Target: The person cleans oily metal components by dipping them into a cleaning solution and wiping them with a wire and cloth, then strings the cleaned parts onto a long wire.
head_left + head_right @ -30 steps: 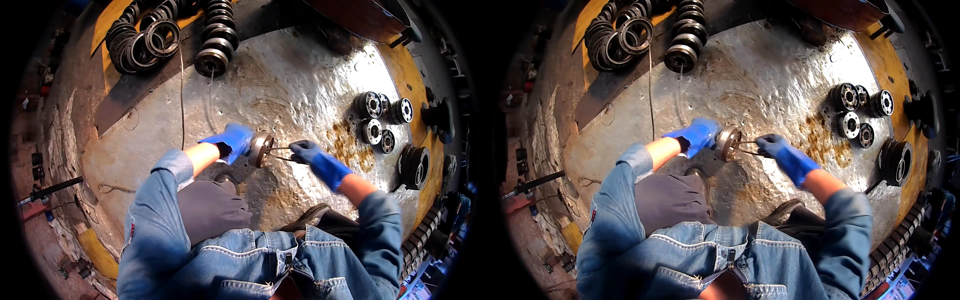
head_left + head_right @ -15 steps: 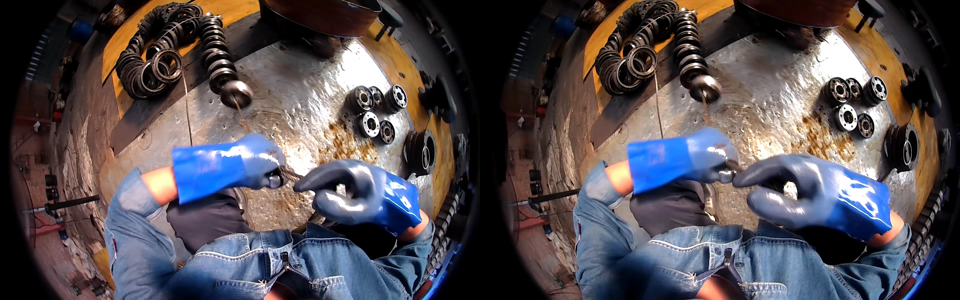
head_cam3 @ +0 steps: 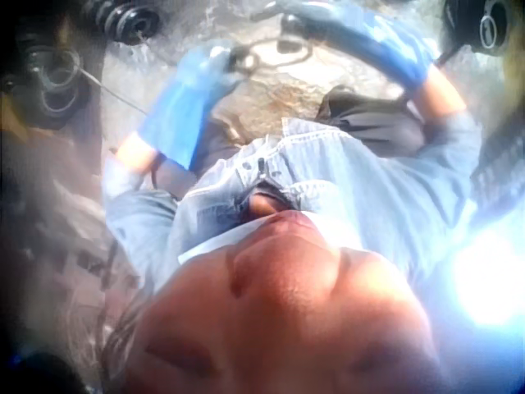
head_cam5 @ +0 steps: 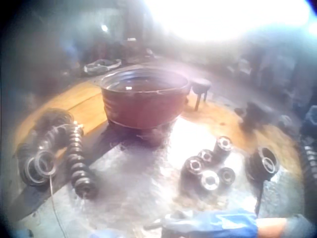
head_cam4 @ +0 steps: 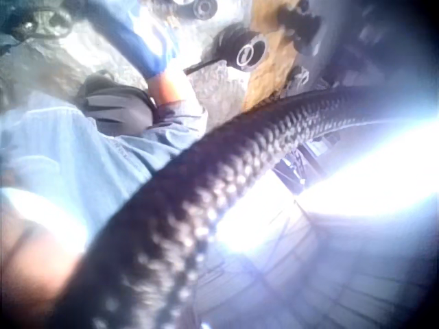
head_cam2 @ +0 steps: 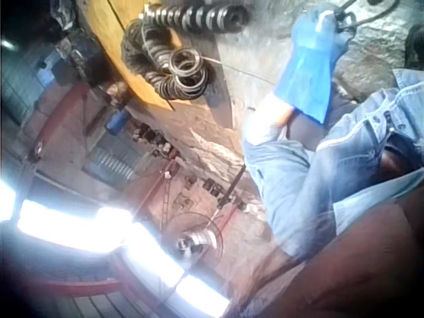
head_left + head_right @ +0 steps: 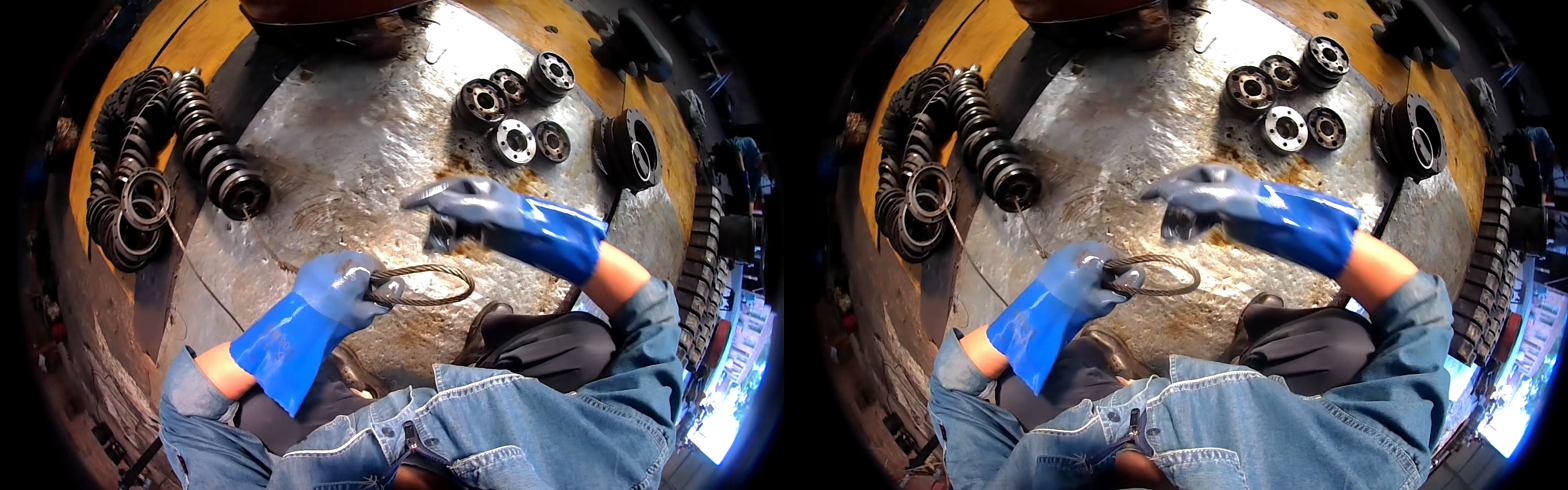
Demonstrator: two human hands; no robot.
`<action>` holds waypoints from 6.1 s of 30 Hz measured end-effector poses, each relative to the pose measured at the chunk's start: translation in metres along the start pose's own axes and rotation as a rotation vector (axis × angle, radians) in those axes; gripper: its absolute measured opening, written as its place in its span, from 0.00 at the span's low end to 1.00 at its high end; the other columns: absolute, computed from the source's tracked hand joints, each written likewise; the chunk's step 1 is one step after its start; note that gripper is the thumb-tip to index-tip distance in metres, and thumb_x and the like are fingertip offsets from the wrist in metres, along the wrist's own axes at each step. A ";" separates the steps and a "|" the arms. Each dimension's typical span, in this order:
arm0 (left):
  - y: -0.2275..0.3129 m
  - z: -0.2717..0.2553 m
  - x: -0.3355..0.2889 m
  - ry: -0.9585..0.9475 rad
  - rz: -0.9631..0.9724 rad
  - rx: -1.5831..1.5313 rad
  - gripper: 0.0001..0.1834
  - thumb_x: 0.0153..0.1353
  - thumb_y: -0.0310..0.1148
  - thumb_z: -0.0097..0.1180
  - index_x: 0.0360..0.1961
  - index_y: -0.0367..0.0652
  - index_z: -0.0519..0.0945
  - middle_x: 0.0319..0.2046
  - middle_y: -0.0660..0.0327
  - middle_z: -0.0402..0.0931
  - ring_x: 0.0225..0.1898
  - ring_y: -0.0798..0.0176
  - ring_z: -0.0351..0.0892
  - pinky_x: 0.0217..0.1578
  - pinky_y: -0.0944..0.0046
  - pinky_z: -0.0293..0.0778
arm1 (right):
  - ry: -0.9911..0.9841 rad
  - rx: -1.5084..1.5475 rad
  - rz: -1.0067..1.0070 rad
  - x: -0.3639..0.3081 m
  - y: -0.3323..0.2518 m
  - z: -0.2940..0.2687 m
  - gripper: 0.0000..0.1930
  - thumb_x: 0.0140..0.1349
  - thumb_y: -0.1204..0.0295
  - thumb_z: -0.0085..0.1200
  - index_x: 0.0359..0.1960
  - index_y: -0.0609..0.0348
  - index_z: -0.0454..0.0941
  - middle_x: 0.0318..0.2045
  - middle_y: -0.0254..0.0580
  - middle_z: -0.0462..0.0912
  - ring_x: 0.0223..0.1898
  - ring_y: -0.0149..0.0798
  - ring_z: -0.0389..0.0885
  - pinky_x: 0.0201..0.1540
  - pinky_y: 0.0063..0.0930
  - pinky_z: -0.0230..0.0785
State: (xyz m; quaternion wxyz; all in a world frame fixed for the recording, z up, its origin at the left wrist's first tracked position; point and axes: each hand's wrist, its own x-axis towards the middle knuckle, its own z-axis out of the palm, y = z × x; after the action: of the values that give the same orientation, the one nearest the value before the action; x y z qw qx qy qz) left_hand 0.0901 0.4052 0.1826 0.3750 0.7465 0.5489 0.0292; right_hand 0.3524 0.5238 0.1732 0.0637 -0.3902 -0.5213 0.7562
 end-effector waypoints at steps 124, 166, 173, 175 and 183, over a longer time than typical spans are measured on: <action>-0.125 0.153 0.011 -0.528 -0.439 -0.045 0.25 0.57 0.55 0.64 0.40 0.41 0.84 0.34 0.46 0.84 0.38 0.45 0.84 0.41 0.54 0.78 | 0.510 -1.696 0.227 0.048 0.152 -0.184 0.28 0.47 0.62 0.69 0.49 0.58 0.76 0.43 0.56 0.82 0.48 0.56 0.82 0.45 0.53 0.76; -0.171 0.133 0.001 -0.329 -0.450 0.127 0.19 0.54 0.43 0.65 0.44 0.45 0.86 0.44 0.52 0.86 0.46 0.47 0.86 0.47 0.53 0.80 | 0.101 -0.043 0.398 0.139 0.199 0.121 0.19 0.63 0.60 0.64 0.47 0.61 0.82 0.34 0.40 0.86 0.32 0.28 0.83 0.35 0.21 0.76; -0.158 0.028 -0.029 -0.158 -0.096 0.173 0.39 0.46 0.52 0.70 0.61 0.51 0.77 0.59 0.53 0.77 0.59 0.50 0.77 0.58 0.55 0.74 | -0.367 -0.349 0.132 0.034 0.064 0.125 0.19 0.68 0.66 0.58 0.59 0.56 0.77 0.38 0.37 0.84 0.38 0.28 0.80 0.44 0.27 0.75; -0.123 0.016 -0.029 -0.160 0.127 0.050 0.44 0.44 0.51 0.71 0.65 0.53 0.73 0.61 0.54 0.75 0.60 0.51 0.76 0.58 0.54 0.74 | -0.355 -0.389 0.217 0.012 -0.001 0.161 0.22 0.69 0.61 0.58 0.61 0.55 0.76 0.42 0.41 0.83 0.42 0.29 0.80 0.47 0.29 0.75; -0.027 -0.012 -0.078 -0.091 0.286 -0.066 0.19 0.61 0.49 0.62 0.43 0.46 0.84 0.37 0.52 0.84 0.38 0.46 0.85 0.38 0.50 0.80 | -0.426 -0.227 -0.025 -0.058 -0.096 0.150 0.17 0.69 0.65 0.56 0.56 0.58 0.80 0.50 0.50 0.84 0.51 0.39 0.83 0.58 0.34 0.75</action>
State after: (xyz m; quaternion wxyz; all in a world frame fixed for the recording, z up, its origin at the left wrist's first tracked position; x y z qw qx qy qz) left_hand 0.0326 0.3491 0.2039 0.4161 0.8048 0.4180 0.0666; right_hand 0.2638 0.4269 0.3062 -0.0828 -0.2199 -0.6096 0.7571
